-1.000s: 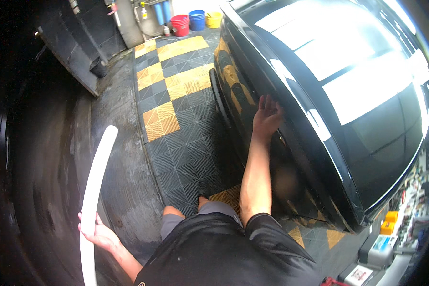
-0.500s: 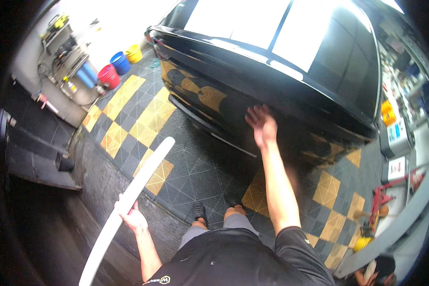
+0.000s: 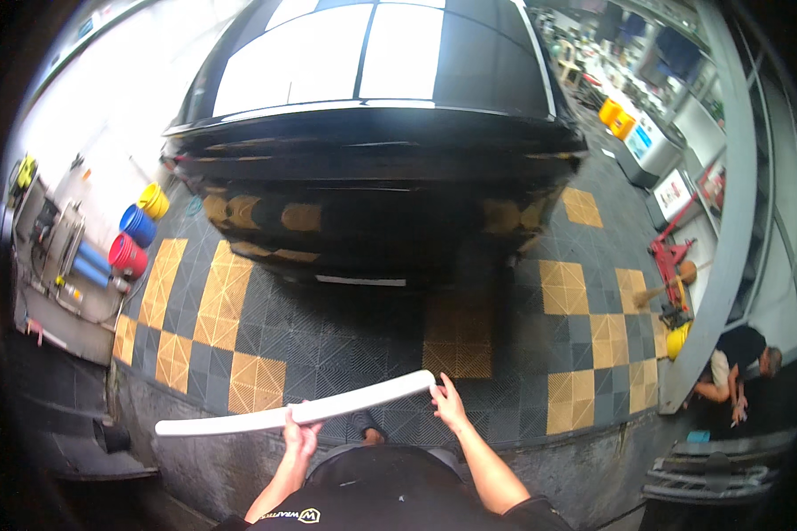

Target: The person applies a white vinyl wrap to the front bumper of a black car, smoothing it with a squeegee. They then roll up the remaining vinyl and place it inside the car, followed by measuring the hood with a tape measure.

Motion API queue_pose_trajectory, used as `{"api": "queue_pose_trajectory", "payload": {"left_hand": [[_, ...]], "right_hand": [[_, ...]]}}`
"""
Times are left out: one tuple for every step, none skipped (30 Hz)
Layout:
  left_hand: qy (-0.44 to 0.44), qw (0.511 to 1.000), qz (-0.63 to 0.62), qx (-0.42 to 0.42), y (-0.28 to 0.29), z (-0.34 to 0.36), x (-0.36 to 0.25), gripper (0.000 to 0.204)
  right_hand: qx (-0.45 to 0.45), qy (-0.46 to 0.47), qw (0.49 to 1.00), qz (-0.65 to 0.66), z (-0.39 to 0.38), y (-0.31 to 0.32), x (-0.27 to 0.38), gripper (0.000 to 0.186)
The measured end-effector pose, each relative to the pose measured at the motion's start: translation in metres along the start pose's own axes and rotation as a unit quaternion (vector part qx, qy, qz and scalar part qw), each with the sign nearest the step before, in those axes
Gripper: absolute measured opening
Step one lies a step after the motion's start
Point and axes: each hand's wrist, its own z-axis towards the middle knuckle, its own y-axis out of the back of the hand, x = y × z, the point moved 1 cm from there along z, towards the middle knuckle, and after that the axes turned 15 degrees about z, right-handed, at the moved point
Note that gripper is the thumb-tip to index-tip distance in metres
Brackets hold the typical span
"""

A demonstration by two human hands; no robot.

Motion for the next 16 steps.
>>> {"api": "queue_pose_trajectory", "payload": {"left_hand": [[0.035,0.997,0.050,0.042,-0.013,-0.004,0.017,0.050],[0.066,0.990,0.084,0.096,-0.029,-0.007,0.034,0.052],[0.102,0.978,0.113,0.139,-0.041,-0.011,0.049,0.055],[0.147,0.966,0.135,0.161,-0.055,-0.014,0.063,0.056],[0.194,0.954,0.151,0.173,-0.074,-0.014,0.077,0.058],[0.213,0.943,0.167,0.191,-0.089,-0.020,0.092,0.060],[0.251,0.927,0.183,0.210,-0.104,-0.022,0.108,0.063],[0.281,0.911,0.209,0.216,-0.114,-0.026,0.123,0.062],[0.319,0.893,0.240,0.207,-0.130,-0.027,0.143,0.061],[0.336,0.870,0.271,0.240,-0.142,-0.028,0.160,0.057],[0.331,0.866,0.292,0.237,-0.151,-0.031,0.178,0.054],[0.325,0.862,0.326,0.212,-0.160,-0.030,0.197,0.054],[0.318,0.857,0.369,0.167,-0.167,-0.030,0.217,0.055],[0.307,0.868,0.357,0.160,-0.174,-0.030,0.237,0.057],[0.298,0.874,0.362,0.127,-0.181,-0.029,0.257,0.059],[0.287,0.877,0.360,0.137,-0.189,-0.028,0.275,0.067]], "right_hand": [[-0.050,-0.017,0.997,0.054,-0.015,0.019,-0.010,0.068],[-0.084,0.013,0.992,0.096,-0.027,0.039,-0.017,0.064],[-0.144,0.011,0.981,0.132,-0.044,0.058,-0.027,0.060],[-0.179,0.033,0.969,0.168,-0.063,0.082,-0.034,0.053],[-0.191,0.038,0.968,0.159,-0.082,0.107,-0.037,0.047],[-0.191,0.033,0.964,0.180,-0.102,0.134,-0.040,0.043],[-0.192,0.026,0.963,0.189,-0.123,0.158,-0.045,0.040],[-0.218,0.017,0.955,0.200,-0.143,0.178,-0.052,0.036],[-0.240,0.023,0.953,0.184,-0.163,0.196,-0.060,0.035],[-0.225,0.019,0.956,0.185,-0.182,0.214,-0.067,0.035],[-0.218,0.001,0.959,0.182,-0.202,0.226,-0.075,0.035],[-0.224,-0.007,0.957,0.184,-0.218,0.235,-0.084,0.034],[-0.226,-0.007,0.953,0.204,-0.229,0.244,-0.092,0.034],[-0.227,-0.009,0.947,0.225,-0.241,0.250,-0.101,0.034],[-0.237,-0.017,0.939,0.248,-0.251,0.252,-0.111,0.034],[-0.234,-0.019,0.936,0.262,-0.259,0.250,-0.121,0.034]]}}
